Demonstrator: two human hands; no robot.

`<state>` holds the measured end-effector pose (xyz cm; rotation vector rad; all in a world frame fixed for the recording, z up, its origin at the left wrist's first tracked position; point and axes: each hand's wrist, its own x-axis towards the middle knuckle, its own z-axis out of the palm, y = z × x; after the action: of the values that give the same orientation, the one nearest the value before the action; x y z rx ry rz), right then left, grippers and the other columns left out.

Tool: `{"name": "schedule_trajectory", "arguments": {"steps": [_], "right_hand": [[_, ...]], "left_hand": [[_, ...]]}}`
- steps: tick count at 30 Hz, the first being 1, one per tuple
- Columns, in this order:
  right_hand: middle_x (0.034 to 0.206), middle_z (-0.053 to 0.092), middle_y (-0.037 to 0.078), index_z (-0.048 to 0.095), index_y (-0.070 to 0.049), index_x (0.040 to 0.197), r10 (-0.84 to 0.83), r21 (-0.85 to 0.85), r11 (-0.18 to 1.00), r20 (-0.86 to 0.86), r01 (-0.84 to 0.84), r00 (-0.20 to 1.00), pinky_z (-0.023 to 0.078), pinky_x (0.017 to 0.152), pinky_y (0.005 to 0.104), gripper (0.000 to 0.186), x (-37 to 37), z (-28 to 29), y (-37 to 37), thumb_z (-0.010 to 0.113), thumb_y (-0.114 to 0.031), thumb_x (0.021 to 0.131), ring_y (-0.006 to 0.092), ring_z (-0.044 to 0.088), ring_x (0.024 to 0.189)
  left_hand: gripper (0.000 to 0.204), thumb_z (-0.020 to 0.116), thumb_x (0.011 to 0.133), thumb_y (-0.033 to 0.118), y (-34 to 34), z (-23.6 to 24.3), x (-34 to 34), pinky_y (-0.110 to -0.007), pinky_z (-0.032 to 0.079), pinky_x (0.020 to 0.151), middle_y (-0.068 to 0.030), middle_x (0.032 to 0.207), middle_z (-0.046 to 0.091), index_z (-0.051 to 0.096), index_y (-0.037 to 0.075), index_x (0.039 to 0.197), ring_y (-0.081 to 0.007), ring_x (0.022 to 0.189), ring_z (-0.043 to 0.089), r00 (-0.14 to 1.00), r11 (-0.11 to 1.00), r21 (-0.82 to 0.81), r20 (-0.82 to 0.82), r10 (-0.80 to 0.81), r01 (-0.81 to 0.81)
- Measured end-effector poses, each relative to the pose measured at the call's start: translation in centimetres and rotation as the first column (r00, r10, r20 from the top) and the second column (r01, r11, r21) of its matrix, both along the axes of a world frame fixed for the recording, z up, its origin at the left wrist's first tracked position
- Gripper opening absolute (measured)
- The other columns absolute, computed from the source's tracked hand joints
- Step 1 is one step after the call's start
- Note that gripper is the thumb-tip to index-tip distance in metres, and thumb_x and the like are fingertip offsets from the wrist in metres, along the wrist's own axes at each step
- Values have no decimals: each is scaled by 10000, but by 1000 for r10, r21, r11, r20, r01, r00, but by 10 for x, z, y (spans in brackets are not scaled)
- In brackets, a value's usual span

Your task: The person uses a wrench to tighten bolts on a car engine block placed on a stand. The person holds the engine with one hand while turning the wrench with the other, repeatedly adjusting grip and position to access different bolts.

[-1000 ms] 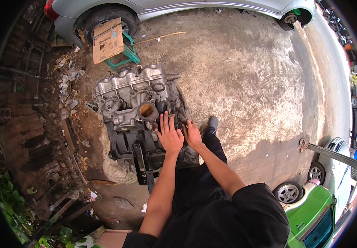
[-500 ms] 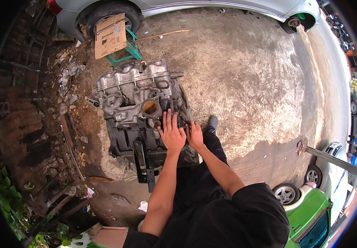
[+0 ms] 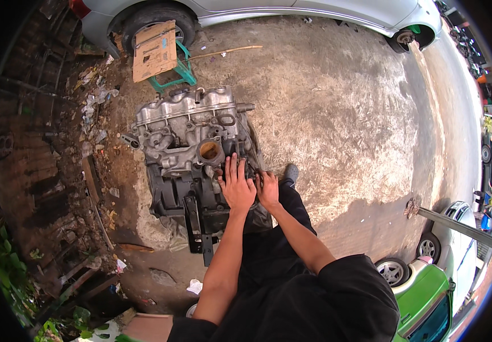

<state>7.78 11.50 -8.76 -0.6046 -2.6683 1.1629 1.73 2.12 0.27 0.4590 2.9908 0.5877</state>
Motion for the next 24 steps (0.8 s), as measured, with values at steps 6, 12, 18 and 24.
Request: {"name": "schedule_trajectory", "arguments": {"steps": [6,12,18,24], "right_hand": [[1063,650,198,631,-3,1196,129,-45,991,30,-128,991,468,943,466,285,-1,5,9,610,-106,932,390,570,1074],[1060,648,192,623,-10,1207,354,-43,935,4,-353,935,469,957,467,341,3,8,29,649,-64,870,391,555,1100],[1022,639,203,623,-13,1160,348,-99,932,-19,-348,937,481,881,468,239,-6,4,45,618,-72,928,399,569,1032],[986,643,256,616,33,1108,269,-214,941,12,-261,963,501,830,491,240,-23,-3,68,610,-163,971,442,603,949]], "left_hand": [[617,578,825,192,-1,0,0,-576,247,1168,-13,1623,296,477,159,1433,-222,1512,243,1000,999,-36,-20,-12,11],[636,577,822,154,0,3,3,-613,233,1165,-23,1622,295,448,152,1445,-232,1510,249,1000,1000,-15,-9,-8,8],[615,539,802,65,-13,13,13,-590,250,1166,-91,1551,399,445,85,1409,-280,1453,356,994,981,186,-100,-31,49],[568,540,756,16,-30,29,39,-530,360,1034,-147,1346,568,506,40,1323,-355,1232,531,929,959,282,-345,132,-31]]}}
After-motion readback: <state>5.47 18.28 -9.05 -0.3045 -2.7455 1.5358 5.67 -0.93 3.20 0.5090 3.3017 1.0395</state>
